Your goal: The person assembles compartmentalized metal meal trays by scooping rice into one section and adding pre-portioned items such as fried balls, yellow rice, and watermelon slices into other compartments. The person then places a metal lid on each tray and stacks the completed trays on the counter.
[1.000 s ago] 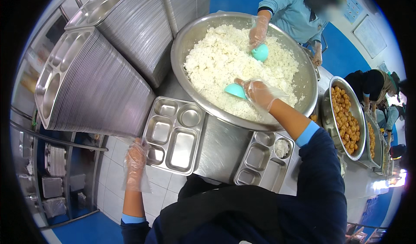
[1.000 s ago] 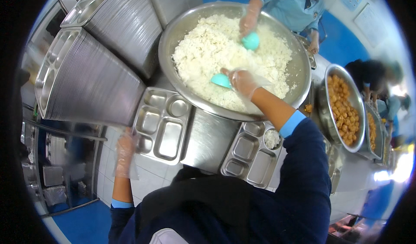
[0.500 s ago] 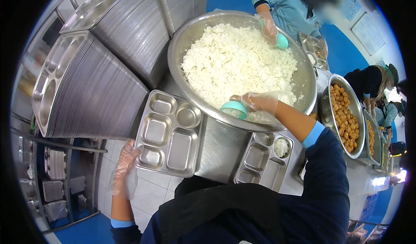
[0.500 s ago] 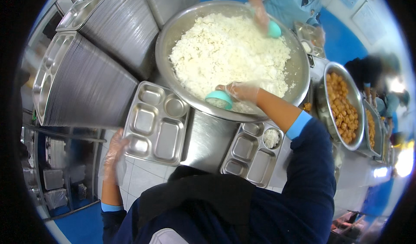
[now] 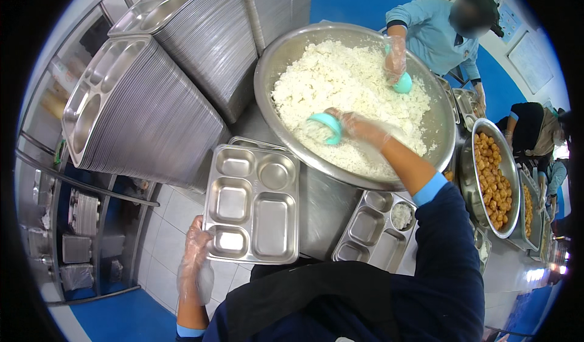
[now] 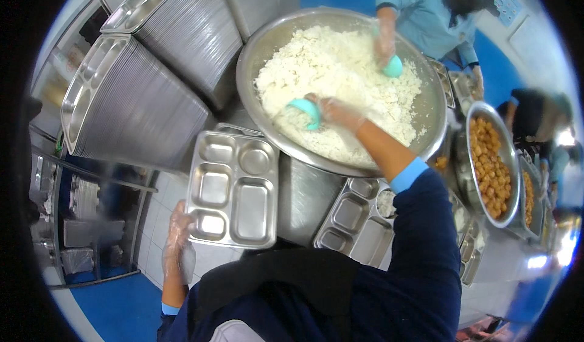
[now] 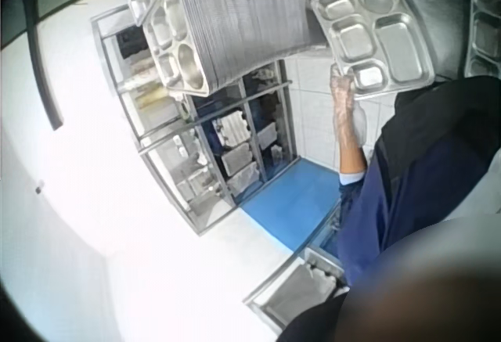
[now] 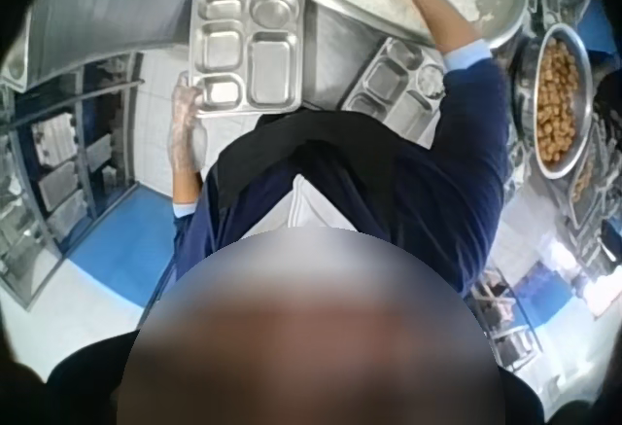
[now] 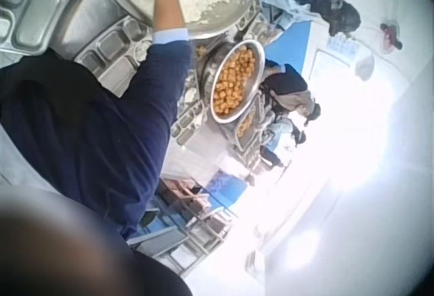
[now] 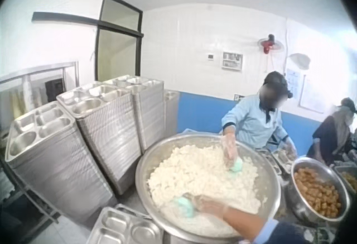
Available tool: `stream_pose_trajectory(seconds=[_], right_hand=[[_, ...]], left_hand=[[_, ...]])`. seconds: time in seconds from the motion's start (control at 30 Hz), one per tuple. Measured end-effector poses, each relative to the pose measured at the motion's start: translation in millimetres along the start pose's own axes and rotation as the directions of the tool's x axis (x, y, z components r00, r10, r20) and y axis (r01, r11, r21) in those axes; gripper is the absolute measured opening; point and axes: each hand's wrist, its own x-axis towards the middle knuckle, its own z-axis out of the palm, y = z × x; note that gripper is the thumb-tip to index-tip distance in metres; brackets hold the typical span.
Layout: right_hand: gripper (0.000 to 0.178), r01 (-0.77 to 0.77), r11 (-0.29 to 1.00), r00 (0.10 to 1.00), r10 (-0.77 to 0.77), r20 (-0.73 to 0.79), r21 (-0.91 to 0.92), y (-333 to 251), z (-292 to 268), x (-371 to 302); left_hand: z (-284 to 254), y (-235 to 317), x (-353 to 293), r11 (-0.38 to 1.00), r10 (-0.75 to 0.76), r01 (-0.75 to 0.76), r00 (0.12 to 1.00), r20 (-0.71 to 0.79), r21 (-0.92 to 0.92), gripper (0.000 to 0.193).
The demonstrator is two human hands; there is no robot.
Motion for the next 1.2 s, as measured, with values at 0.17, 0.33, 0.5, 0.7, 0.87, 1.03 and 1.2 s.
stream_pose_trajectory(seconds=[0.17, 0.33, 0.5, 0.7, 0.87, 1.03, 1.2], right_hand=[[0.06, 0.165, 0.923, 0.977, -0.202, -0.073, -0.347, 1.7, 55.0, -3.6], [0.059, -0.562, 0.727, 0.764, 0.273, 0.584, 0.396, 19.6, -8.2, -37.6], [0.059, -0.748, 0.428, 0.623, 0.189, 0.759, 0.508, -18.8, -86.0, -57.9], [0.061, 0.001, 0.997, 0.996, -0.009, -0.093, -0.083, -191.9, -101.0, -64.2], [0.059, 0.081, 0.13, 0.997, -0.004, 0.081, -0.988, -255.2, -85.5, -70.0], [0.058, 0.005, 0.386, 0.996, -0.084, -0.03, -0.922, -241.3, -72.6, -78.9], [0.062, 0.062, 0.704, 0.944, 0.19, 0.271, -0.708, -249.6, -69.3, -92.1]], left_hand=[[23.8, 5.5, -27.3, 0.979, -0.14, 0.131, 0.989, -0.051, -0.157, 0.045], [35.5, -5.0, -31.9, 0.988, 0.018, -0.008, 0.998, 0.067, -0.153, 0.048], [39.5, -18.4, -34.4, 0.992, 0.042, -0.032, 0.996, 0.083, -0.125, 0.045], [33.5, -22.1, -56.6, 1.0, 0.014, -0.013, 0.999, 0.038, -0.012, 0.043], [24.5, -39.0, -68.5, 1.0, 0.02, -0.02, 0.998, 0.056, -0.002, 0.038], [24.9, -61.7, -69.7, 0.997, 0.079, -0.077, 0.992, 0.097, -0.022, 0.036], [27.8, -57.7, -73.0, 0.994, 0.083, -0.086, 0.995, 0.06, 0.066, 0.033]])
